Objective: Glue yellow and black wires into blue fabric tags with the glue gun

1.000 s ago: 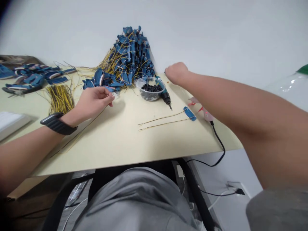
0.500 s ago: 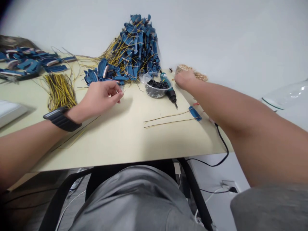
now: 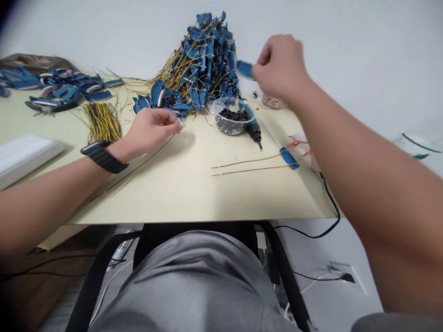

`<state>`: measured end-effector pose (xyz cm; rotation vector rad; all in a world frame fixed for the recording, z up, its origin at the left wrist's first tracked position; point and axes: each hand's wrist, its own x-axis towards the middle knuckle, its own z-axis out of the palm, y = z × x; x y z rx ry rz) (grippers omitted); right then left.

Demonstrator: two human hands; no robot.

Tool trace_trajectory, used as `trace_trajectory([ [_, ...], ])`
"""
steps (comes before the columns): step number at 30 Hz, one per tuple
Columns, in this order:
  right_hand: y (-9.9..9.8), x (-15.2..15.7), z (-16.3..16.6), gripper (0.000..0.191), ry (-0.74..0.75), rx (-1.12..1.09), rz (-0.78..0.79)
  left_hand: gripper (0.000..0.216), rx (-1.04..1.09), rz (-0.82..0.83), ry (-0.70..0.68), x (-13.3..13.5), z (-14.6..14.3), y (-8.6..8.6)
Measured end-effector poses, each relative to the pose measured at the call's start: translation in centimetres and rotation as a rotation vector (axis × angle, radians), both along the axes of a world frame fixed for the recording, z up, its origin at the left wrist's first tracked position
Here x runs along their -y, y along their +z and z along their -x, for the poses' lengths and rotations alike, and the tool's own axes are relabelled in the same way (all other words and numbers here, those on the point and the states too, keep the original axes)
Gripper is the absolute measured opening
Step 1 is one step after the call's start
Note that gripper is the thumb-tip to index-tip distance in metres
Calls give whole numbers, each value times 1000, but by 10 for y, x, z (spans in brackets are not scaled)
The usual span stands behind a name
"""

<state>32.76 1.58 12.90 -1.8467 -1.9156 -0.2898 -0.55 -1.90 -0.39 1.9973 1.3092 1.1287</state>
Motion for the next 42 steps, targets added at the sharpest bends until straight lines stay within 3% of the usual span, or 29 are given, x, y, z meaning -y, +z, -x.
trace_trajectory([
  [2, -23, 32, 34, 16, 119, -166, 20, 19, 46, 27, 26, -3, 4, -1],
  [5, -73, 67, 73, 34, 304, -226, 209, 21, 124, 107, 51, -8, 9, 1],
  [8, -116, 74, 89, 33, 362, -242, 273, 21, 149, 167, 50, -10, 10, 1],
  [11, -137, 68, 90, 34, 339, -235, 266, 23, 111, 187, 39, -9, 8, -2],
  [14, -138, 66, 88, 36, 341, -273, 272, 21, 69, 206, -2, -7, 6, -7],
  [18, -122, 64, 83, 38, 349, -327, 203, 21, 36, 240, -101, -7, 5, -13],
  [23, -107, 45, 81, 25, 484, -345, 261, 23, -39, 186, -172, -12, 6, -22],
  [28, -112, 35, 84, 20, 580, -476, 372, 25, -140, 112, -183, -14, 8, -23],
  [34, -121, 37, 84, 20, 594, -598, 445, 24, -181, 65, -203, -14, 9, -21],
  [39, -122, 35, 83, 25, 568, -683, 413, 39, -184, 42, -145, -10, 6, -16],
  [42, -124, 33, 81, 24, 539, -711, 371, 65, -224, -45, -58, -3, 0, -14],
])
